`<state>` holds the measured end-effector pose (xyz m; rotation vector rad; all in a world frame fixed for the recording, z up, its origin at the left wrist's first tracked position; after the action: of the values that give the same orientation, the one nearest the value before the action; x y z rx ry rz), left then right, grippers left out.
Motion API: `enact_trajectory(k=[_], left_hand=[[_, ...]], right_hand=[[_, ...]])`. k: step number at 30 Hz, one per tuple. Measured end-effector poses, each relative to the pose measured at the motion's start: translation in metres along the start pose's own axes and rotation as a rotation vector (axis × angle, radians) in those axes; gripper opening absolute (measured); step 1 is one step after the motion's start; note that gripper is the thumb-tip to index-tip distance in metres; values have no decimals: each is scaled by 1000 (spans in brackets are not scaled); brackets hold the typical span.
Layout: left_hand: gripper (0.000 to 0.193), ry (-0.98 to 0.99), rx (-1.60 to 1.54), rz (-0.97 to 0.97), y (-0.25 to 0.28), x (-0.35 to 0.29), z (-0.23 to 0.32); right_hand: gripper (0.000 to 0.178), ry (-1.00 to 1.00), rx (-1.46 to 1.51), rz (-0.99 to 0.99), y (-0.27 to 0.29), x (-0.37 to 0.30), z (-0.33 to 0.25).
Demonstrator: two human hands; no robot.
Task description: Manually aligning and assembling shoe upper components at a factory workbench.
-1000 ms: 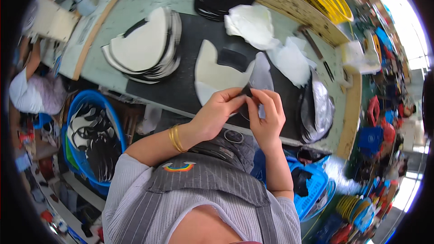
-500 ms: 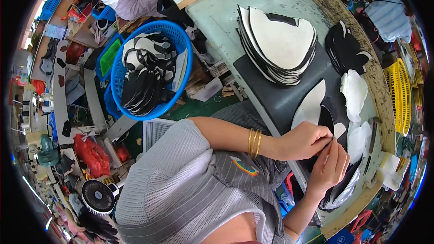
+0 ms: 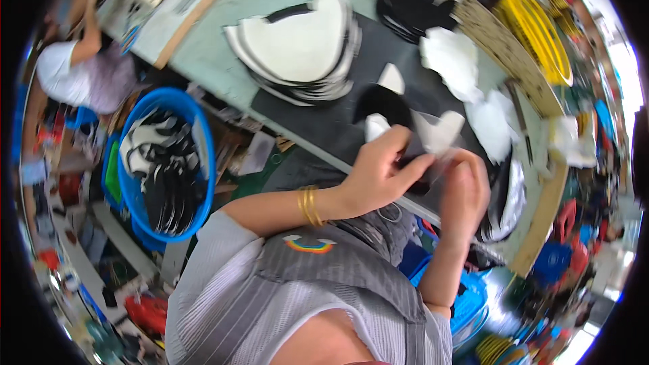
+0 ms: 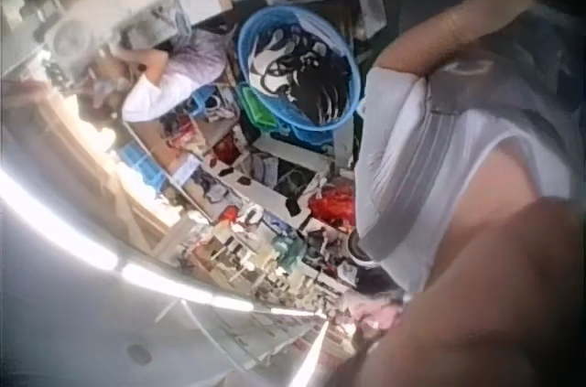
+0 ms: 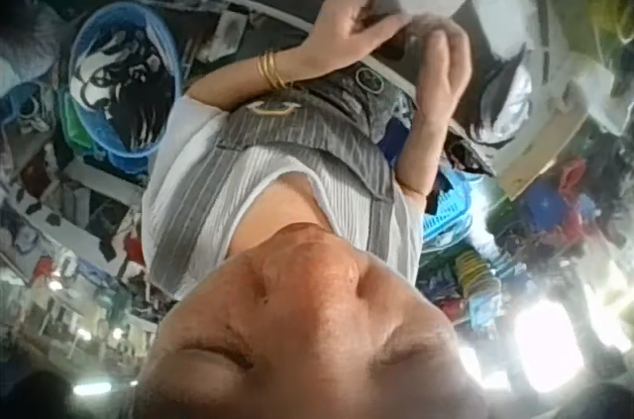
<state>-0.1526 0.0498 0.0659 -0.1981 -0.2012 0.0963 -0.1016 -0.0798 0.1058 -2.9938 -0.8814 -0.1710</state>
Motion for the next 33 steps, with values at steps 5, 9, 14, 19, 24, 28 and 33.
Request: enact_trajectory(k=[5, 9, 14, 19, 24, 28, 33], left_hand=[[8, 181, -283, 47, -20, -7, -3], [14, 463, -733, 221, -29, -1, 3], [24, 211, -54, 152, -16, -4, -24], [23, 408, 131, -212, 29, 10, 5], [16, 256, 568, -664, 1, 34, 58], [17, -338, 1124, -938, -33, -9, 70], [24, -441, 801, -541, 10, -37, 64]], right_hand=[[7, 140, -552, 218, -4, -7, 40], [7, 497, -924, 112, -23, -23, 45], [8, 59, -735, 407, 10, -74, 53], [17, -863, -1128, 52, 128, -231, 131], [43, -805, -793, 108, 110, -215, 58], [47, -397, 1050, -59, 26, -111, 26], [49, -443, 1355, -31, 23, -52, 35]])
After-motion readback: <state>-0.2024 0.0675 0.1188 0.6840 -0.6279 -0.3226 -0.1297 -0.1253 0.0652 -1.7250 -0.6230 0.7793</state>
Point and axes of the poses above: each hand's wrist, its own x-axis towards the middle knuckle, its own y-axis out of the back of the hand, z = x × y, the point moved 1 cm from there along x, towards the middle knuckle, and after that the axes turned 13 degrees about -z, right-handed, at the moved point
